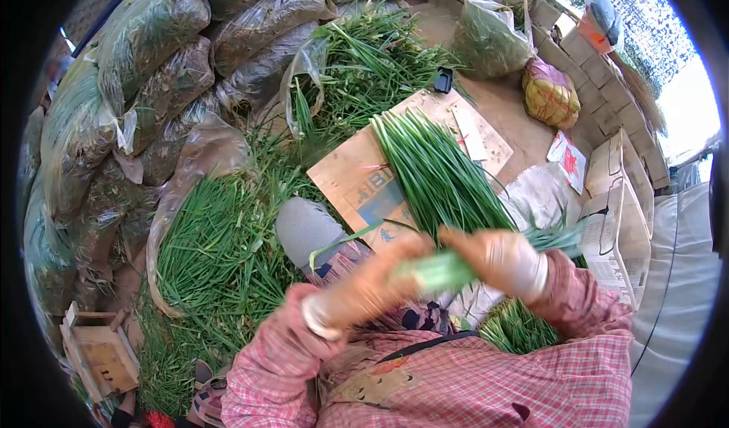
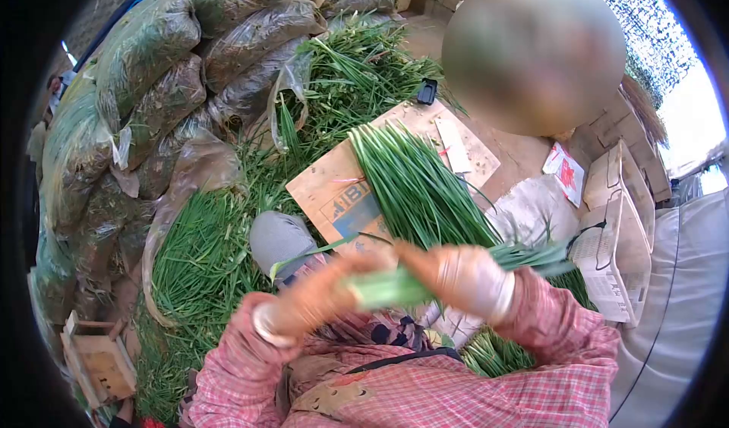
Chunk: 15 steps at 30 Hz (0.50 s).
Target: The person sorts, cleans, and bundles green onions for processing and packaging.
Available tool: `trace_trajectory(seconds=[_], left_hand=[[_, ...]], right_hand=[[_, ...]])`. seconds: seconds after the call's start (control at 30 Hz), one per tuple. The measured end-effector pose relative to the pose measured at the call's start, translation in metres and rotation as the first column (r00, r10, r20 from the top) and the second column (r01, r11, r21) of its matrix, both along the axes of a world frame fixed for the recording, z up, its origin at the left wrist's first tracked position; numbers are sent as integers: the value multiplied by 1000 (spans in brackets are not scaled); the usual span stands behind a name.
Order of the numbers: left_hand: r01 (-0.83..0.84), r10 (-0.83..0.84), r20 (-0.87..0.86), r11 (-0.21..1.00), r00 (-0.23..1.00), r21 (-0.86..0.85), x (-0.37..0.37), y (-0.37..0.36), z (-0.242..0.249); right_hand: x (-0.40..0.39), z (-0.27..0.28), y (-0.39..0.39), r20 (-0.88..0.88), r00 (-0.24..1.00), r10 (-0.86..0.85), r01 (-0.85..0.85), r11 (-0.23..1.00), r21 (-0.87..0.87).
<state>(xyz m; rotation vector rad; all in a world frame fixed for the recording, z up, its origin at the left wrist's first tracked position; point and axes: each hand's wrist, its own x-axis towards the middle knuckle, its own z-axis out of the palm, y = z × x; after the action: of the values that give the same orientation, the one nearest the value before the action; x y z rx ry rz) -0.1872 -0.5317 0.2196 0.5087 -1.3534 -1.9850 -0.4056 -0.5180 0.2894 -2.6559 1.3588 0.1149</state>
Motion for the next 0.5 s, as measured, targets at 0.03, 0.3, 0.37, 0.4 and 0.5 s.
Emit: trace_trajectory(seconds=[0.03,0.3,0.37,0.4,0.5], left_hand=[[-74,74,8,985,997,158,12,-24,-9],[-786,728,297,583,618,206,187,-9,-71],[-886,788,408,438,461,153,223,25,-90],[-932,760,547,341,350,123,239,38,-108],[-973,693,711,225,120,-55,279,82,-188]], right_hand=[[-13,-10,-18,228,963,-142,147,989,-3],[-26,-145,-187,241,807,-540,585,787,-195],[-3,-141,-199,84,768,-635,635,772,34],[-25,-177,-209,26,871,-491,483,846,-225],[1,-141,-204,-352,691,-631,606,772,-194]])
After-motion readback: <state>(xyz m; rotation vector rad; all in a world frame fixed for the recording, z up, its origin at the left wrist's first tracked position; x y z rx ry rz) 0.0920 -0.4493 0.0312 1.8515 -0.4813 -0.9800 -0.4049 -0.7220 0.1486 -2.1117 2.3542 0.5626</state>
